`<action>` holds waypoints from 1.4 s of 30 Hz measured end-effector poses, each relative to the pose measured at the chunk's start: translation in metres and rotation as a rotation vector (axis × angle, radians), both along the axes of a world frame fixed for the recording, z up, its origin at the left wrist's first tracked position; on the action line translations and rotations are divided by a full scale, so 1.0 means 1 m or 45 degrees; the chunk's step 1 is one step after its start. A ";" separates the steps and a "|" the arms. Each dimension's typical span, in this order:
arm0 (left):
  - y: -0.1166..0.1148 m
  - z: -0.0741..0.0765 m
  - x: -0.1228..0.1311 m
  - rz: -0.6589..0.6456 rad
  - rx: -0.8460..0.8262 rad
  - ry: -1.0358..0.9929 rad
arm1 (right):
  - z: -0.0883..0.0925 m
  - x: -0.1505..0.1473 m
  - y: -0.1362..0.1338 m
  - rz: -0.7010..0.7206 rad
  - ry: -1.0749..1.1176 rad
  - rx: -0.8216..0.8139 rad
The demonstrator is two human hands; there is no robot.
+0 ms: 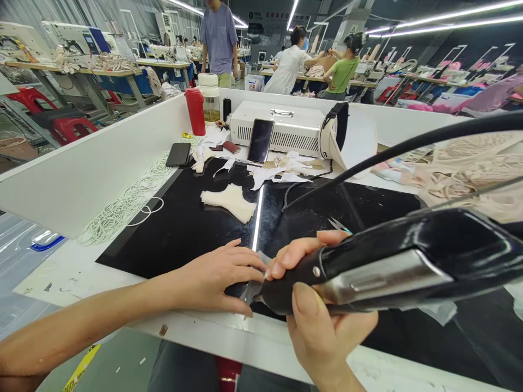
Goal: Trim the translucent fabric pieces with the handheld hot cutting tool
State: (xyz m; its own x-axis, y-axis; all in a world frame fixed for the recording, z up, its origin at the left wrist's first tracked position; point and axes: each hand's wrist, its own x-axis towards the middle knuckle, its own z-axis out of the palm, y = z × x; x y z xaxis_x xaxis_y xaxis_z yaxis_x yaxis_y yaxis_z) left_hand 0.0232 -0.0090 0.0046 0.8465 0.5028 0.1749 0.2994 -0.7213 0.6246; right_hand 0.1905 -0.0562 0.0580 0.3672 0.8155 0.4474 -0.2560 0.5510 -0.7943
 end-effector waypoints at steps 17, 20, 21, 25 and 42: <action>0.002 -0.006 -0.002 -0.033 0.127 0.009 | 0.003 0.038 0.024 -0.310 -0.008 -0.009; 0.003 -0.006 -0.001 -0.067 0.155 0.038 | -0.001 0.040 0.027 -0.304 -0.016 0.027; 0.003 -0.006 -0.001 -0.072 0.157 0.050 | -0.002 0.040 0.027 -0.292 -0.025 0.039; 0.002 -0.001 0.000 -0.071 0.144 0.120 | -0.007 0.037 0.026 -0.231 -0.035 0.045; 0.002 -0.001 -0.001 -0.060 0.127 0.157 | -0.008 0.051 0.031 -0.361 -0.029 0.047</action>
State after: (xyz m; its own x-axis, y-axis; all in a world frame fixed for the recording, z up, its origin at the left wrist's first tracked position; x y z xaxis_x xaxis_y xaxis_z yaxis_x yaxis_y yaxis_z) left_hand 0.0217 -0.0066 0.0038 0.8870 0.4470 0.1155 0.3334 -0.7932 0.5096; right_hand 0.2413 -0.0255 0.0501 0.5679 0.6647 0.4854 -0.0700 0.6267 -0.7761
